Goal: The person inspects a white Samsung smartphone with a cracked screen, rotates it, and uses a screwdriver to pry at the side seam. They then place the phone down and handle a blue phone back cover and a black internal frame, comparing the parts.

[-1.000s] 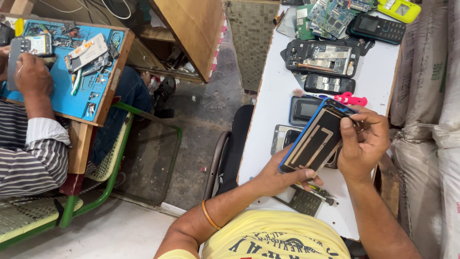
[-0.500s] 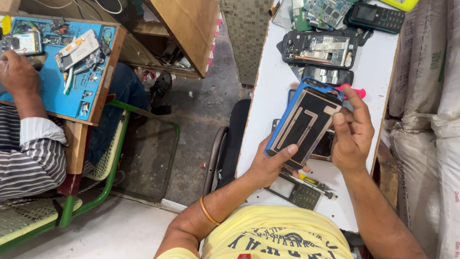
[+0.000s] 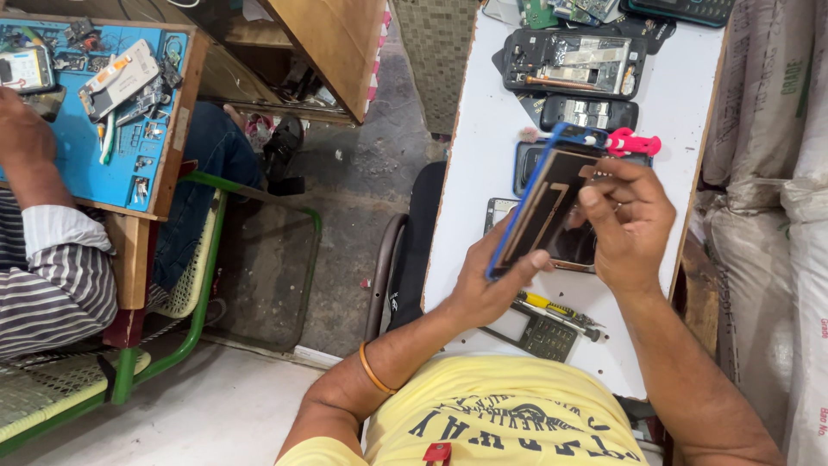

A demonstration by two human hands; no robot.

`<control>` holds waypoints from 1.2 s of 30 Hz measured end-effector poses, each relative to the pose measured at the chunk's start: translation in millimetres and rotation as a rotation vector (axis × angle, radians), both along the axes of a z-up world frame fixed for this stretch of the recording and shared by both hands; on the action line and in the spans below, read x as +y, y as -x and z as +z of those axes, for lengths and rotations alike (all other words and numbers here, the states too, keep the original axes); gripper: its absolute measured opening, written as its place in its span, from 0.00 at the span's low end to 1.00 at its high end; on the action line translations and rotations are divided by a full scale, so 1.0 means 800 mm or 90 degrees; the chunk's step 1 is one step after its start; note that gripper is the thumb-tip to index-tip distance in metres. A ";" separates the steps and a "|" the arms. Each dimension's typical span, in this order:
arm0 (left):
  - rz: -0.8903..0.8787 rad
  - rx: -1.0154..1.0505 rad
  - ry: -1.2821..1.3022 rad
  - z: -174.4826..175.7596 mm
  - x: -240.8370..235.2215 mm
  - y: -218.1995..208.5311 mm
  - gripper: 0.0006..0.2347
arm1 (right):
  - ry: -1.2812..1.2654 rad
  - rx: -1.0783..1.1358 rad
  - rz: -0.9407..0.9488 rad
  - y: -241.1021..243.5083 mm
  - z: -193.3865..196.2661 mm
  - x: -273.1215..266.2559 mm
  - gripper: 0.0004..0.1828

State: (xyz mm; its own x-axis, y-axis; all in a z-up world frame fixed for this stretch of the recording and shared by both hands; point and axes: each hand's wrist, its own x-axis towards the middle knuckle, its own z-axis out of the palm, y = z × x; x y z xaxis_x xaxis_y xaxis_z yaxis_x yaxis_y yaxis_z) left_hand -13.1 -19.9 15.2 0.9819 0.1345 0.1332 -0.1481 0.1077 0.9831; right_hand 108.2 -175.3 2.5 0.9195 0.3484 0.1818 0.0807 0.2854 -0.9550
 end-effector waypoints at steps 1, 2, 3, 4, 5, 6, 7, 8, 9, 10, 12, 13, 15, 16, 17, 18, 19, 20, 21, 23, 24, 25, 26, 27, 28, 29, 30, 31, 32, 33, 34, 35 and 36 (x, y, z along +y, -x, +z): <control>0.035 -0.042 -0.152 0.002 0.002 0.003 0.27 | -0.012 0.021 0.017 0.000 0.001 0.002 0.20; 0.022 -0.039 -0.168 0.003 0.005 0.003 0.29 | 0.020 0.021 0.033 0.001 0.001 0.004 0.22; 0.009 -0.035 -0.184 0.002 0.009 0.003 0.31 | 0.051 0.022 0.049 0.002 0.002 0.005 0.24; -0.004 -0.033 -0.200 -0.001 0.010 0.002 0.33 | 0.082 0.023 0.065 0.002 0.003 0.005 0.27; 0.010 -0.083 -0.171 -0.005 0.010 0.002 0.31 | 0.052 0.034 0.073 0.002 0.003 0.005 0.26; 0.022 -0.133 -0.141 -0.011 0.011 0.000 0.28 | 0.020 0.045 0.081 0.001 0.002 0.005 0.26; 0.033 -0.184 -0.111 -0.018 0.012 -0.001 0.27 | -0.011 0.056 0.089 -0.001 0.001 0.004 0.26; 0.029 -0.098 -0.019 -0.026 0.011 0.000 0.28 | -0.027 0.060 0.078 -0.002 0.000 0.002 0.25; 0.023 -0.011 0.073 -0.034 0.011 0.000 0.29 | -0.043 0.064 0.066 -0.004 -0.002 -0.001 0.24; 0.016 0.074 0.163 -0.042 0.012 0.000 0.31 | -0.060 0.067 0.056 -0.006 -0.003 -0.003 0.23; 0.048 0.060 0.179 -0.052 0.013 0.002 0.30 | -0.104 0.104 0.055 -0.009 -0.006 -0.008 0.19; 0.064 0.054 0.187 -0.056 0.015 0.002 0.29 | -0.125 0.124 0.054 -0.009 -0.007 -0.009 0.17; 0.079 0.076 0.274 -0.058 0.020 -0.002 0.27 | -0.223 0.155 0.036 -0.014 -0.005 -0.014 0.13; 0.087 0.085 0.317 -0.057 0.022 -0.005 0.28 | -0.271 0.168 0.027 -0.018 -0.003 -0.015 0.12; 0.082 0.084 0.363 -0.054 0.026 -0.008 0.27 | -0.285 0.180 0.001 -0.021 0.000 -0.017 0.12; 0.078 0.083 0.409 -0.050 0.030 -0.011 0.27 | -0.300 0.190 -0.025 -0.025 0.005 -0.018 0.12; 0.073 0.082 0.455 -0.047 0.033 -0.013 0.26 | -0.314 0.199 -0.051 -0.028 0.008 -0.018 0.12; 0.057 0.077 0.486 -0.043 0.034 -0.014 0.27 | -0.327 0.213 -0.049 -0.030 0.011 -0.016 0.14; 0.041 0.071 0.517 -0.039 0.035 -0.015 0.27 | -0.340 0.226 -0.047 -0.032 0.013 -0.014 0.17; 0.031 0.064 0.540 -0.032 0.035 -0.015 0.26 | -0.331 0.227 -0.041 -0.031 0.016 -0.010 0.21; 0.036 0.062 0.532 -0.028 0.034 -0.015 0.25 | -0.309 0.214 -0.037 -0.030 0.016 -0.008 0.23; 0.041 0.060 0.523 -0.025 0.034 -0.015 0.24 | -0.287 0.200 -0.033 -0.028 0.015 -0.007 0.26; 0.094 0.034 0.359 -0.022 0.032 -0.015 0.23 | -0.253 0.171 -0.026 -0.026 0.012 -0.007 0.26; 0.146 0.008 0.194 -0.018 0.031 -0.013 0.23 | -0.220 0.142 -0.019 -0.023 0.007 -0.008 0.26; 0.194 -0.017 0.029 -0.014 0.031 -0.012 0.24 | -0.186 0.114 -0.012 -0.021 0.002 -0.010 0.27; 0.219 -0.073 -0.150 -0.011 0.033 -0.010 0.25 | -0.171 0.116 -0.003 -0.018 -0.005 -0.012 0.22; 0.240 -0.129 -0.329 -0.007 0.037 -0.008 0.26 | -0.157 0.118 0.006 -0.015 -0.014 -0.011 0.18; 0.257 -0.184 -0.510 -0.003 0.040 -0.007 0.28 | -0.142 0.120 0.014 -0.011 -0.023 -0.010 0.16; 0.233 -0.147 -0.536 0.000 0.041 -0.005 0.28 | -0.161 0.118 0.054 -0.006 -0.030 -0.010 0.16; 0.208 -0.111 -0.562 0.004 0.041 -0.003 0.28 | -0.181 0.116 0.093 -0.001 -0.035 -0.010 0.17; 0.183 -0.077 -0.587 0.007 0.042 -0.004 0.29 | -0.201 0.111 0.132 0.001 -0.038 -0.010 0.17; 0.200 -0.096 -0.609 0.009 0.042 -0.005 0.29 | -0.184 0.123 0.112 0.000 -0.037 -0.010 0.18; 0.215 -0.113 -0.629 0.010 0.041 -0.005 0.30 | -0.165 0.138 0.090 0.002 -0.036 -0.011 0.19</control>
